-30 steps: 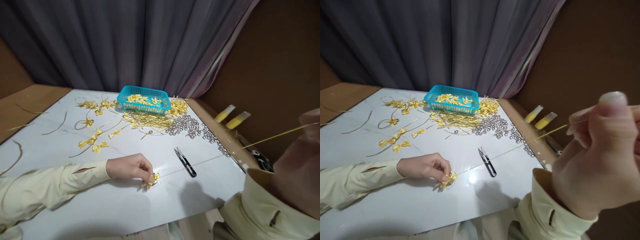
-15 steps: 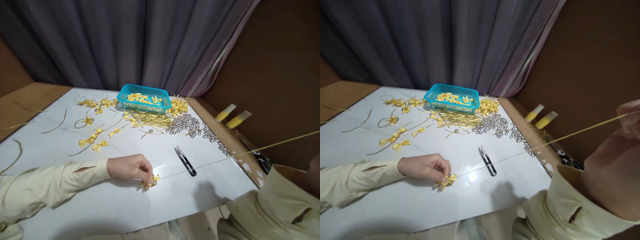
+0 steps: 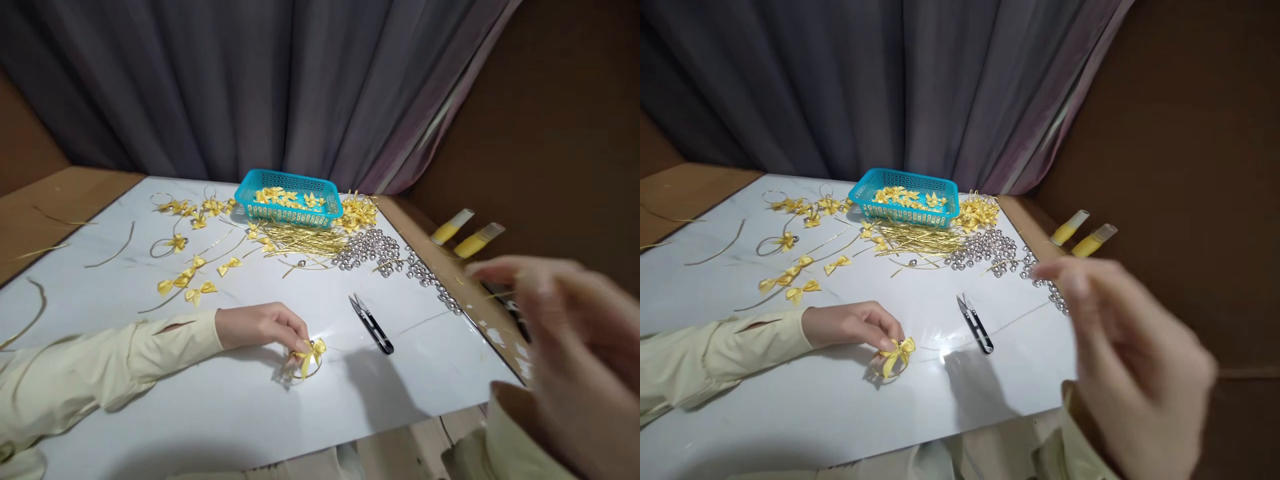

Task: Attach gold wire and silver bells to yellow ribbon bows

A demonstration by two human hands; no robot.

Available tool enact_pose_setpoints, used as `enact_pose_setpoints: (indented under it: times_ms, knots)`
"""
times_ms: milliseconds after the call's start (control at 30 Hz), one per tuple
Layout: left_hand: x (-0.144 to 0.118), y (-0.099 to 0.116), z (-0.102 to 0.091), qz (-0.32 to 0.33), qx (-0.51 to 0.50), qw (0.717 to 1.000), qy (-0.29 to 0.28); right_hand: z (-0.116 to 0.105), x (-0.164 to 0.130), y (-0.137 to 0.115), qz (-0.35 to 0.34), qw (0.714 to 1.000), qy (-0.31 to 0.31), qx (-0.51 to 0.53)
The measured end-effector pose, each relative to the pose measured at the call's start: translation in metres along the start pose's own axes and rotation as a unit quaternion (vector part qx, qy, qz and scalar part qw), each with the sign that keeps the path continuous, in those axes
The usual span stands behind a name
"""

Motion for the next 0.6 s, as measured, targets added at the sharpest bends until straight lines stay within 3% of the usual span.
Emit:
enact_pose_setpoints:
  times_ms: [67, 133, 200, 333, 600]
  knots:
    - [0.0, 0.001, 0.002, 0.007, -0.035, 0.999, -0.005, 0.035, -0.019, -0.004, -0.007, 0.989, -0.138, 0.046]
    - [0.0, 0.0, 0.004, 0.014, -0.063, 0.998, -0.009, 0.073, -0.044, 0.003, 0.036, 0.953, -0.286, 0.097]
    - [-0.001, -0.001, 0.006, 0.019, -0.08, 0.997, -0.011, 0.098, -0.065, 0.012, 0.079, 0.919, -0.363, 0.13]
    - [-0.001, -0.001, 0.008, 0.03, -0.094, 0.995, -0.023, 0.119, -0.082, 0.022, 0.132, 0.896, -0.397, 0.15]
    - [0.0, 0.002, 0.011, 0.052, -0.059, 0.996, -0.032, 0.121, -0.084, 0.021, 0.152, 0.892, -0.392, 0.166]
Point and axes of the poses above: each hand's wrist, its own x-axis towards the middle knuckle, its own z-axis out of the palm, y = z × x, the point moved 7 cm from there along x, towards the middle knuckle, and after that the axes turned 12 degrees about x, right-handed, at the moved point
